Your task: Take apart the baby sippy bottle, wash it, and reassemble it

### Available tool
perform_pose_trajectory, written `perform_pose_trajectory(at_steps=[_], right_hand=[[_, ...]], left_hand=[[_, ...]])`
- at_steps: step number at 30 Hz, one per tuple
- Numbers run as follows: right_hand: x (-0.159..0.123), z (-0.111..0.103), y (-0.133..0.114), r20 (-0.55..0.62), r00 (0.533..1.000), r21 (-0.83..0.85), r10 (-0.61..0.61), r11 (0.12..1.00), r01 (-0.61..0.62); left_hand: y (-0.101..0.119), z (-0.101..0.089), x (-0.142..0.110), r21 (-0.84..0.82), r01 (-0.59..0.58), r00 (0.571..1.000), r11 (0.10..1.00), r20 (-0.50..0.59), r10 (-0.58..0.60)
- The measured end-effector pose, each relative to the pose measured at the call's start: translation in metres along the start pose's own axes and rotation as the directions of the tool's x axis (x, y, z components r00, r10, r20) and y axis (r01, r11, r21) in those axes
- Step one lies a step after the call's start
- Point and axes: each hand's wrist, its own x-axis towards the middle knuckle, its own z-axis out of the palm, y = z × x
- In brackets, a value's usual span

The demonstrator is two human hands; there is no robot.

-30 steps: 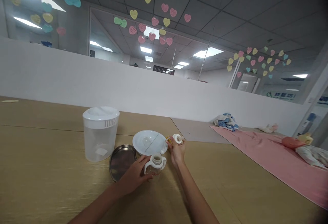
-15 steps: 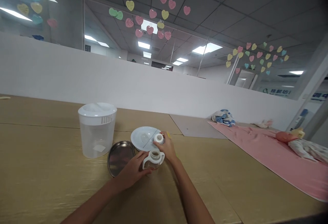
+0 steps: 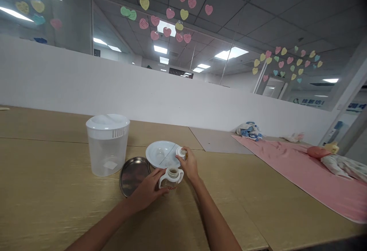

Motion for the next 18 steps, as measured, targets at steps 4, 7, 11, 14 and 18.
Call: perform_pose_trajectory(at_steps=[4,7,11,14,18], right_hand=[[0.0000,-0.0017,-0.0011,-0.019,0.998,-0.066,-0.053,0.996,0.052],[-0.0002,-0.0031,-0.0025,-0.056,0.995,-0.132,-0.078,0.989,0.070],[-0.0020,-0.0047,-0.0040,-0.035,0.997,-0.239,-0.066,0.969,0.056],[-0.0042,-0.0051,-0.0043,-0.003,0.999,-0.295,-0.043,0.955,0.040],[-0.0060,-0.0032,-0.0024,0.015,0.996,-0.296,-0.088,0.951,0.089]], left_hand=[[-0.0012,0.0003,-0.0002,-0.002,-0.004,1.000,1.000,0.007,0.004],[-0.0005,0.0003,-0.0008,0.000,-0.016,1.000,1.000,0.009,0.016],[-0.0001,0.0008,-0.0010,0.004,-0.021,1.000,1.000,0.004,0.021],[-0.0006,0.0011,-0.0008,-0.005,-0.019,1.000,1.000,0.000,0.019],[-0.0008,0.0007,-0.0007,-0.010,-0.012,1.000,1.000,0.003,0.012]])
